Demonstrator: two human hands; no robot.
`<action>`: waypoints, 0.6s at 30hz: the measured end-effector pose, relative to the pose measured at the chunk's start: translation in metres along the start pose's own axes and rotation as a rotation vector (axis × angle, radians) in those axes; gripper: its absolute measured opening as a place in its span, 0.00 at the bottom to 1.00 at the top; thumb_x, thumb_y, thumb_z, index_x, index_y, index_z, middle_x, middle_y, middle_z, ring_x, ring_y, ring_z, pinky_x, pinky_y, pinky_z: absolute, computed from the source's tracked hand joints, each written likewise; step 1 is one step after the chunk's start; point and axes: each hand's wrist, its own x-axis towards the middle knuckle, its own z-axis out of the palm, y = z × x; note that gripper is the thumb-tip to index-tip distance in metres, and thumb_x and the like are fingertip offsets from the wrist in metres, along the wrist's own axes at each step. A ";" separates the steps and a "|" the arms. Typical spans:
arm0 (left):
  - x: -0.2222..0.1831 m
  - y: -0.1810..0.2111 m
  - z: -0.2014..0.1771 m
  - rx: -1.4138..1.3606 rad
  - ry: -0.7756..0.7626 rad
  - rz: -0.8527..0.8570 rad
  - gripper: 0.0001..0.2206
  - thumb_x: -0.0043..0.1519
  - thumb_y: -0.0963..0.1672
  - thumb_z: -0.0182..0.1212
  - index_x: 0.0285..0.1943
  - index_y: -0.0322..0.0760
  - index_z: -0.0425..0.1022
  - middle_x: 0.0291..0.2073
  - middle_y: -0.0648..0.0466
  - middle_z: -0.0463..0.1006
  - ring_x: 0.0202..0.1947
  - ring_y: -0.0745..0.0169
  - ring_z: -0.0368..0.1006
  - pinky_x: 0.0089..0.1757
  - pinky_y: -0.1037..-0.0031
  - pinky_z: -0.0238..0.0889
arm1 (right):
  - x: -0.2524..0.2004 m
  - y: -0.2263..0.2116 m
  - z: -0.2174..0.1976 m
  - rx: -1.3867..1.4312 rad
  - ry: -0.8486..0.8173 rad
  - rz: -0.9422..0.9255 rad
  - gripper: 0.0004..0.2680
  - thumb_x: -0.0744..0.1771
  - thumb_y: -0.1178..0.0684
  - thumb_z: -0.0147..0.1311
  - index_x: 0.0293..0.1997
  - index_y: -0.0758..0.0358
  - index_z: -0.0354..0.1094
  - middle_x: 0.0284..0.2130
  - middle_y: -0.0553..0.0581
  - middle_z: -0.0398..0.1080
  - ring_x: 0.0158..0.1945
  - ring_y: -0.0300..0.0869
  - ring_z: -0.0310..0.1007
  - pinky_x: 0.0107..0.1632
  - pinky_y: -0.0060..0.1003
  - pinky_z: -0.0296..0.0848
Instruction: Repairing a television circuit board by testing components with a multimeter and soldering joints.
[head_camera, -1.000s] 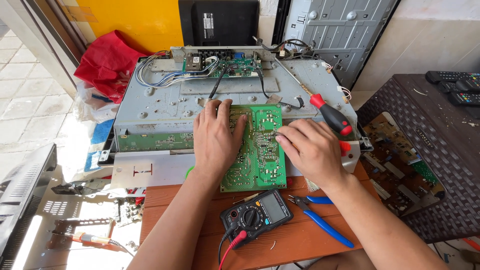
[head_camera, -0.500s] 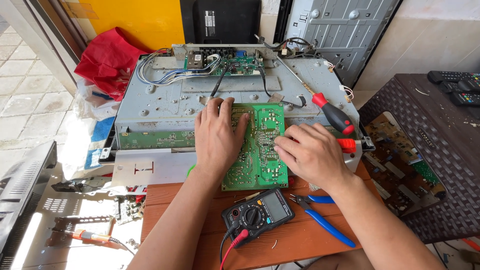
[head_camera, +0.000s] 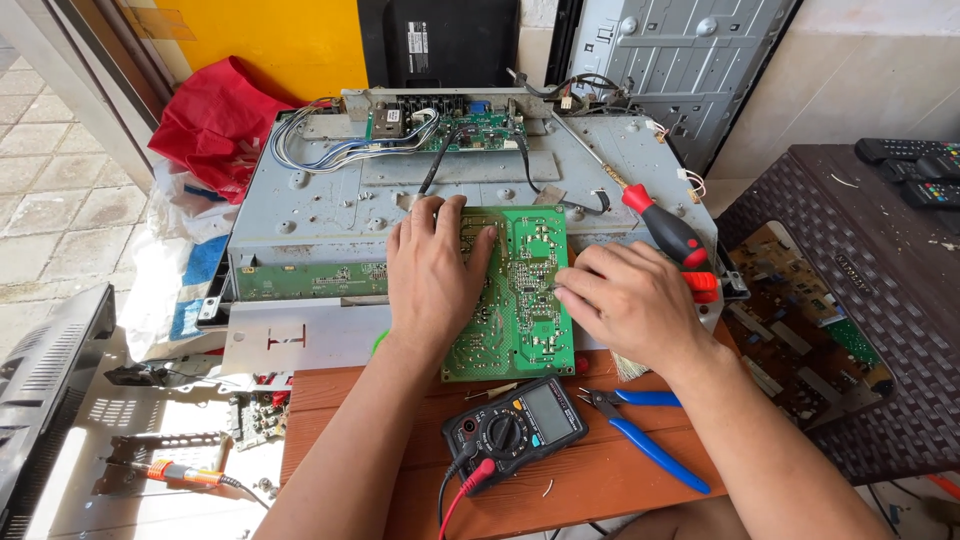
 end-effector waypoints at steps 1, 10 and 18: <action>0.000 -0.001 0.001 0.001 -0.002 0.001 0.20 0.65 0.54 0.62 0.60 0.41 0.72 0.48 0.51 0.69 0.51 0.46 0.76 0.56 0.54 0.64 | 0.002 -0.002 -0.002 0.001 0.000 0.002 0.04 0.67 0.55 0.58 0.31 0.53 0.73 0.27 0.49 0.66 0.32 0.45 0.74 0.37 0.40 0.71; 0.000 -0.001 0.004 0.008 0.028 0.006 0.21 0.64 0.54 0.63 0.59 0.42 0.72 0.48 0.52 0.70 0.51 0.47 0.76 0.55 0.54 0.64 | 0.002 -0.002 -0.002 -0.014 -0.008 -0.044 0.05 0.67 0.54 0.56 0.31 0.51 0.71 0.28 0.48 0.66 0.32 0.44 0.72 0.37 0.39 0.71; -0.001 -0.002 0.004 0.011 0.022 0.002 0.21 0.64 0.54 0.63 0.59 0.42 0.72 0.48 0.52 0.70 0.51 0.48 0.76 0.55 0.55 0.64 | 0.001 -0.007 0.006 0.002 0.008 -0.055 0.03 0.68 0.53 0.56 0.35 0.52 0.74 0.30 0.50 0.68 0.34 0.46 0.74 0.38 0.41 0.71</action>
